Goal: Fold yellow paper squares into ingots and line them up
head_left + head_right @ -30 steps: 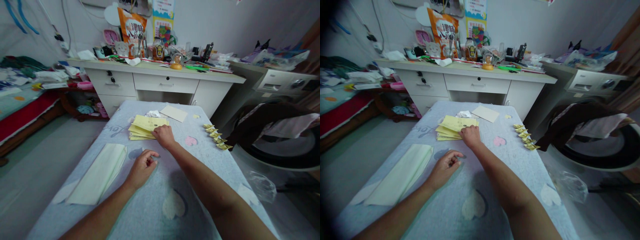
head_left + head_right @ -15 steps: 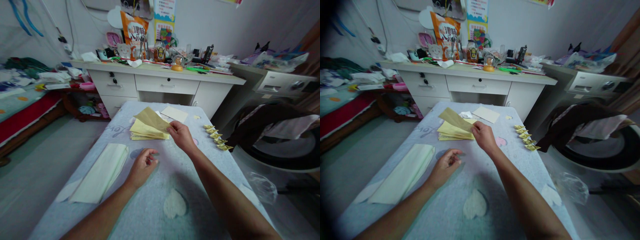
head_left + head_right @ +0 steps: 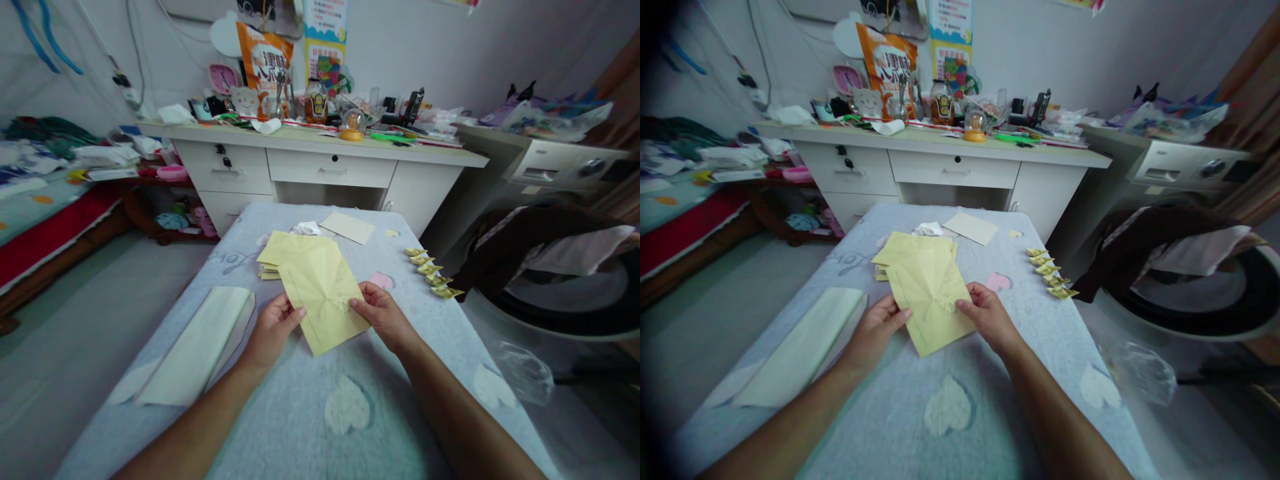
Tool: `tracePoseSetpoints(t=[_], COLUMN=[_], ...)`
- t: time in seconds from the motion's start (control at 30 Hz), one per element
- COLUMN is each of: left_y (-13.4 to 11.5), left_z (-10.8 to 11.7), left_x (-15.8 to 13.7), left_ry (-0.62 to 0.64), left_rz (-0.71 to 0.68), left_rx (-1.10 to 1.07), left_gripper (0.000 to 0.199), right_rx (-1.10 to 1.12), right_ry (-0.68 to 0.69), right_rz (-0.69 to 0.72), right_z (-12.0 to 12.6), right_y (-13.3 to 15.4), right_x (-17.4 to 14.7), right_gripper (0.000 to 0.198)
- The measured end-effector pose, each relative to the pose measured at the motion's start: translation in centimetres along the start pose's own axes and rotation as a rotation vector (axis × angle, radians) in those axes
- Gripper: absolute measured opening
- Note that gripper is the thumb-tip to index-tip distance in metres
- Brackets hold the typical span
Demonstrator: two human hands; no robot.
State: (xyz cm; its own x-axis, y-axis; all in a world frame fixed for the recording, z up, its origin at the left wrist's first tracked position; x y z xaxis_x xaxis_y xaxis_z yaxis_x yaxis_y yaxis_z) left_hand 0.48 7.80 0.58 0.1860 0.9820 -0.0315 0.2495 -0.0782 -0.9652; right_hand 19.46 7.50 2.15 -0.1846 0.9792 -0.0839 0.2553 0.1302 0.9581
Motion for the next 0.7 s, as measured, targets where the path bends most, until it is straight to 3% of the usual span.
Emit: tracePoseSetpoints(t=[0.17, 0.5, 0.6, 0.7], left_y=[0.2, -0.1, -0.5, -1.6], left_z=[-0.1, 0.4, 1.0, 1.6], left_x=[-0.3, -0.6, -0.5, -0.7], left_ry=[0.05, 0.0, -0.043, -0.117], left_rz=[-0.002, 0.02, -0.049, -0.209], left_rx=[0.036, 0.142, 0.23, 0.366], left_gripper=[0.036, 0.023, 0.018, 0.014], right_rx=[0.032, -0.039, -0.074, -0.231], right_ry=[-0.03, -0.108, -0.066, -0.051], right_rz=[0.039, 0.119, 0.184, 0.372], right_z=[0.0, 1.1, 0.9, 0.7], right_y=[-0.4, -0.6, -0.3, 1.2], right_x=[0.3, 0.2, 0.2, -0.2], right_gripper=[0.035, 0.026, 0.022, 0.014])
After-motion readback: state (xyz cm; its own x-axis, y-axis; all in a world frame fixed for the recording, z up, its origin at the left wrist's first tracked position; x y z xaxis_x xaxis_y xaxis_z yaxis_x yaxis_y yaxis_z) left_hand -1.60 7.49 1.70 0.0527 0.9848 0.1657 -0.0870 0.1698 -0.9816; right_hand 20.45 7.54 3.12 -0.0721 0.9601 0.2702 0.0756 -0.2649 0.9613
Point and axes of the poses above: each hand's wrist, its own x-axis towards the middle knuckle, its own z-axis out of the back of the hand, y = z × x, the point moved 7 cm from there along x, towards the middle knuckle, and after that the axes turned 2 degrees about z, right-handed, at the moved point
